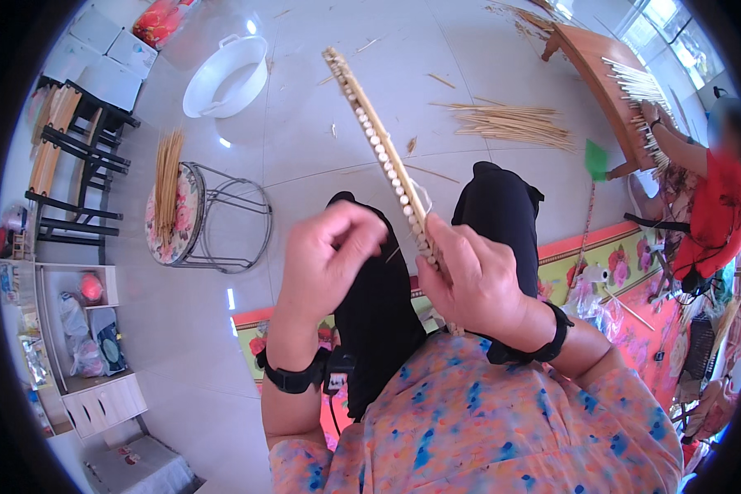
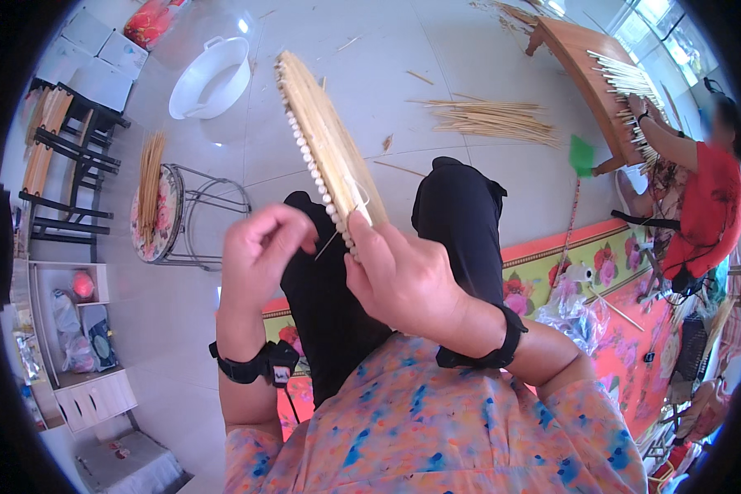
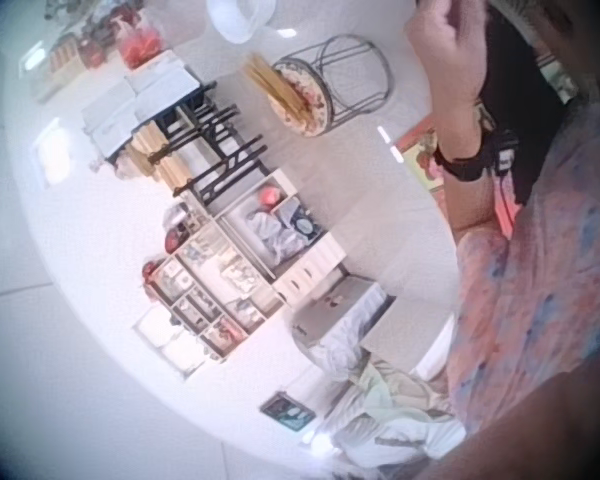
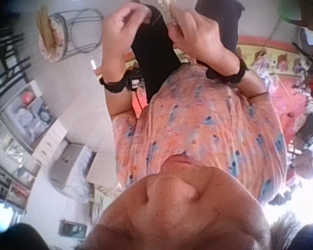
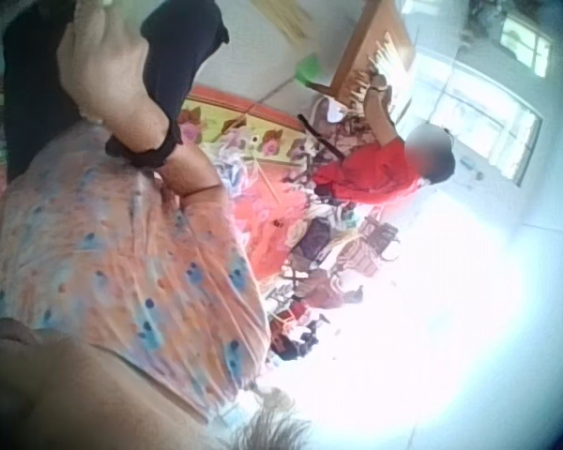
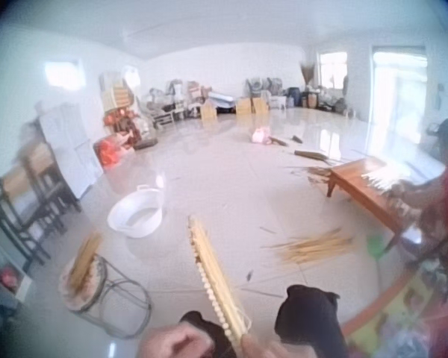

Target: The person is weaving a traditional hat by threading string through bamboo slats and using scissors to trim excess material.

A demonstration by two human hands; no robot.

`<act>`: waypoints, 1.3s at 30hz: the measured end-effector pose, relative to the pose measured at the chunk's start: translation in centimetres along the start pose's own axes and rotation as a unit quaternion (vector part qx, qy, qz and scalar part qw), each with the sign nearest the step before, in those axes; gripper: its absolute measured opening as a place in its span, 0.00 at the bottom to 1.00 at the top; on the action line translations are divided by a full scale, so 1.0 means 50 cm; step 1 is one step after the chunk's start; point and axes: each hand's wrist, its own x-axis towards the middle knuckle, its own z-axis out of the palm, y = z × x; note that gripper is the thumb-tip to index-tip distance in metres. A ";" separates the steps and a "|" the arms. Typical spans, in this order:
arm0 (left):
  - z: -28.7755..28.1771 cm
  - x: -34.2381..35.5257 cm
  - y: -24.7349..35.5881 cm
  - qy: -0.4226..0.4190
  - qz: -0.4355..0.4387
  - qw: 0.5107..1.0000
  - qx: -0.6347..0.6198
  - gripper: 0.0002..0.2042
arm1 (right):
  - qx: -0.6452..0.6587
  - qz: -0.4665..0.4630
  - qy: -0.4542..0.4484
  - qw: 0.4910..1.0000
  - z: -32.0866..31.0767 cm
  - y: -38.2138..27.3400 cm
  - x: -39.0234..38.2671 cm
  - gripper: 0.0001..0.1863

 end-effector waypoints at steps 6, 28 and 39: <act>-0.010 0.004 0.017 -0.123 -0.033 0.991 0.049 0.06 | 0.050 -0.022 0.023 0.998 0.008 -0.011 -0.025 0.25; -0.059 -0.046 -0.008 -0.172 0.306 0.846 0.401 0.13 | 0.025 -0.065 0.088 0.994 0.010 0.002 -0.024 0.22; -0.038 -0.059 -0.013 0.178 0.292 0.929 0.143 0.08 | 0.034 -0.035 0.102 0.994 0.017 0.003 -0.028 0.24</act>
